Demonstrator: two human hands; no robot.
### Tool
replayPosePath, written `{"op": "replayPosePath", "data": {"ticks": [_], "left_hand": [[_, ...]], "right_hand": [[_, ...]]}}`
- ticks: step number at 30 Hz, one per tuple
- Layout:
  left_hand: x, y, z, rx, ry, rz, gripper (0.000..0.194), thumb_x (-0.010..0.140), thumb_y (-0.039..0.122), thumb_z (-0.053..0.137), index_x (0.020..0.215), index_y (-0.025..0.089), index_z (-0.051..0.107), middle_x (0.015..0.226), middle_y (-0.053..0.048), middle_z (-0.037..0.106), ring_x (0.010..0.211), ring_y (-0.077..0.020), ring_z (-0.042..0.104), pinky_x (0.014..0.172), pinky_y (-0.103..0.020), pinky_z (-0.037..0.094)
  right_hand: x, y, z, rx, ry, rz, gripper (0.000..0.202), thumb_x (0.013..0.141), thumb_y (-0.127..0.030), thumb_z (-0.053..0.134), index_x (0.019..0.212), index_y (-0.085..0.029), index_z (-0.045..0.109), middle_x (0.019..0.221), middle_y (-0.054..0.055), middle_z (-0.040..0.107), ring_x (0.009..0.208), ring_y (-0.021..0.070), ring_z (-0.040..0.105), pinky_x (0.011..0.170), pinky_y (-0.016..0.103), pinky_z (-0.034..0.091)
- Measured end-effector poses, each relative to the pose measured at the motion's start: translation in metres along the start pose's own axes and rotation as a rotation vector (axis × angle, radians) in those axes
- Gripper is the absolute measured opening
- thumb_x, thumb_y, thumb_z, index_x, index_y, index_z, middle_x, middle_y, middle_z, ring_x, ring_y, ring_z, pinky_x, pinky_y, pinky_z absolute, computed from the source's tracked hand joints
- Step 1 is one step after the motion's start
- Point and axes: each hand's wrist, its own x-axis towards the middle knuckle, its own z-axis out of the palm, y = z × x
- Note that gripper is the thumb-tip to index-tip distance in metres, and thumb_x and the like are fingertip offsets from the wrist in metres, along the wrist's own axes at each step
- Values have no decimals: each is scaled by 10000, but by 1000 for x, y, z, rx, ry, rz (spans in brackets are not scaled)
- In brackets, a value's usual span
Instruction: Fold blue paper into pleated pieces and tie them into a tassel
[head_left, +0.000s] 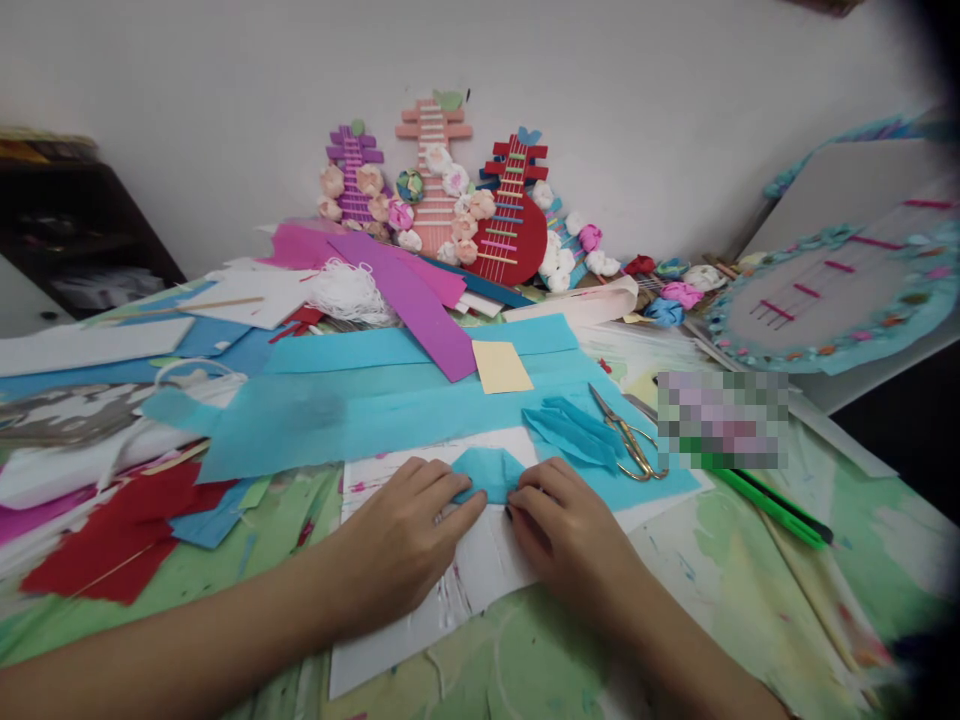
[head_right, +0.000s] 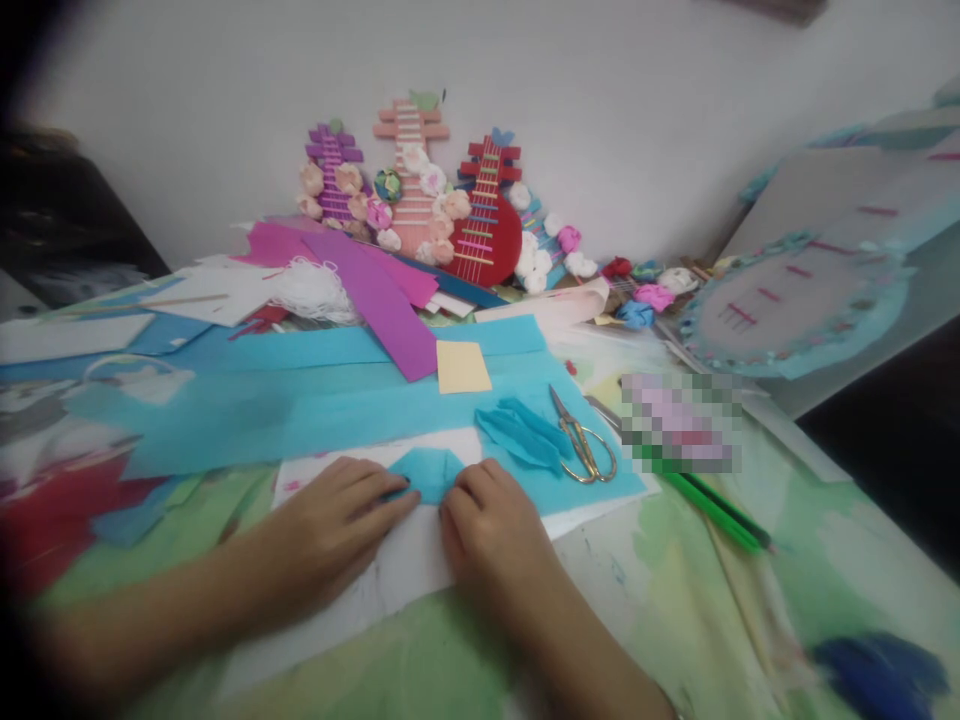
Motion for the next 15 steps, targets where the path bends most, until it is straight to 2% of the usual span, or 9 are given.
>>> {"op": "replayPosePath", "data": {"ticks": [6,11,15], "left_hand": [[1,-5,-1,-142,24,-52,284,876,94,412,1107,130,574,1015,-131,592,930,-236,535,836,-426,484],[-1,-7,1,-138,6,-23,272,882,80,410,1086,116,587,993,-127,581,925,-236,522,827,-426,494],[-3,-5,1,-86,-6,-14,292,866,59,415,1106,104,575,1090,-150,556,984,-254,506,859,-439,487]], "right_hand": [[0,0,2,3,46,-11,233,885,-111,456,753,-145,644,719,86,583,732,187,517,639,312,460],[1,0,2,2,42,-5,231,877,-100,467,737,-131,648,706,92,578,731,195,513,635,321,460],[1,-2,3,-44,40,-33,240,865,-70,465,713,-129,642,706,97,570,733,200,497,641,337,459]]}}
